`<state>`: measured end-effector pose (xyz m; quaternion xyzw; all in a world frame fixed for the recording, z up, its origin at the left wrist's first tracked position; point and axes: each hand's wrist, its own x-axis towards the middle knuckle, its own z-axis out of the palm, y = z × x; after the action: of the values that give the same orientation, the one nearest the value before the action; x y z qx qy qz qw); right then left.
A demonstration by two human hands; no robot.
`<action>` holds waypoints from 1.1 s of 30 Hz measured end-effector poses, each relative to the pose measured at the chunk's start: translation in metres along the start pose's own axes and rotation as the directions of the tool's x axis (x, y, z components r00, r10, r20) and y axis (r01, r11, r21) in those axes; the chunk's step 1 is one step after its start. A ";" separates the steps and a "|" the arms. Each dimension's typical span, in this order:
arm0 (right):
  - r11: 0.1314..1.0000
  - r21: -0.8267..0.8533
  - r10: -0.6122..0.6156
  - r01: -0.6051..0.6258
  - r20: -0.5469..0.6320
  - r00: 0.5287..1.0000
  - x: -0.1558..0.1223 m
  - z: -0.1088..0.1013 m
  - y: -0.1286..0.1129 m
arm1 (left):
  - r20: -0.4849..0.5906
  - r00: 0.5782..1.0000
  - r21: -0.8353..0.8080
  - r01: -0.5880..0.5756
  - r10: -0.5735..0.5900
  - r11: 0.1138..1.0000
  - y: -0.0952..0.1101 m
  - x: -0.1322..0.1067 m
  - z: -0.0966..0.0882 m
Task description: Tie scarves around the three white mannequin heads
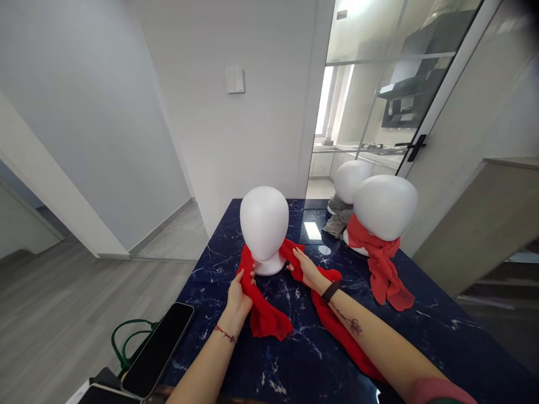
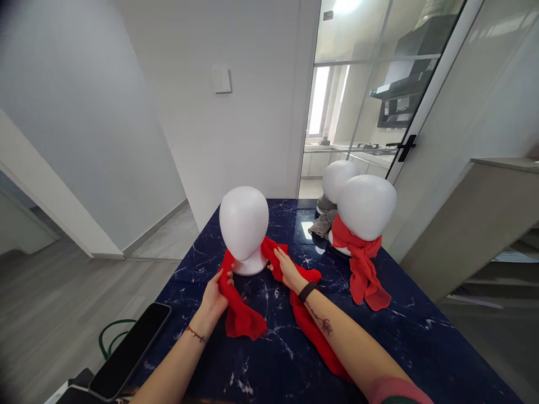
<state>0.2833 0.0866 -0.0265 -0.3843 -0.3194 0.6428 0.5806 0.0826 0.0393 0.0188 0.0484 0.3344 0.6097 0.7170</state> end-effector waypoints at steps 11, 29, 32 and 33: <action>0.995 -0.075 -0.071 0.071 0.002 0.997 0.000 -0.001 0.006 | 0.216 0.916 0.217 0.292 -0.337 0.932 -0.016 0.017 0.001; 0.951 -0.262 -0.149 0.164 0.075 0.986 -0.001 -0.002 0.012 | 0.323 0.925 0.192 0.145 -0.202 0.971 -0.043 0.016 0.002; 0.943 -0.280 -0.163 0.181 0.087 0.983 -0.003 0.000 0.010 | 0.309 0.925 0.184 0.172 -0.223 0.968 -0.042 0.018 0.003; 0.938 -0.293 -0.164 0.183 0.089 0.982 -0.004 0.001 0.008 | 0.301 0.923 0.185 0.191 -0.240 0.964 -0.042 0.021 0.002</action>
<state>0.2782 0.0815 -0.0327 -0.4178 -0.4640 0.5448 0.5598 0.1200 0.0483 -0.0084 0.1641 0.2623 0.4837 0.8187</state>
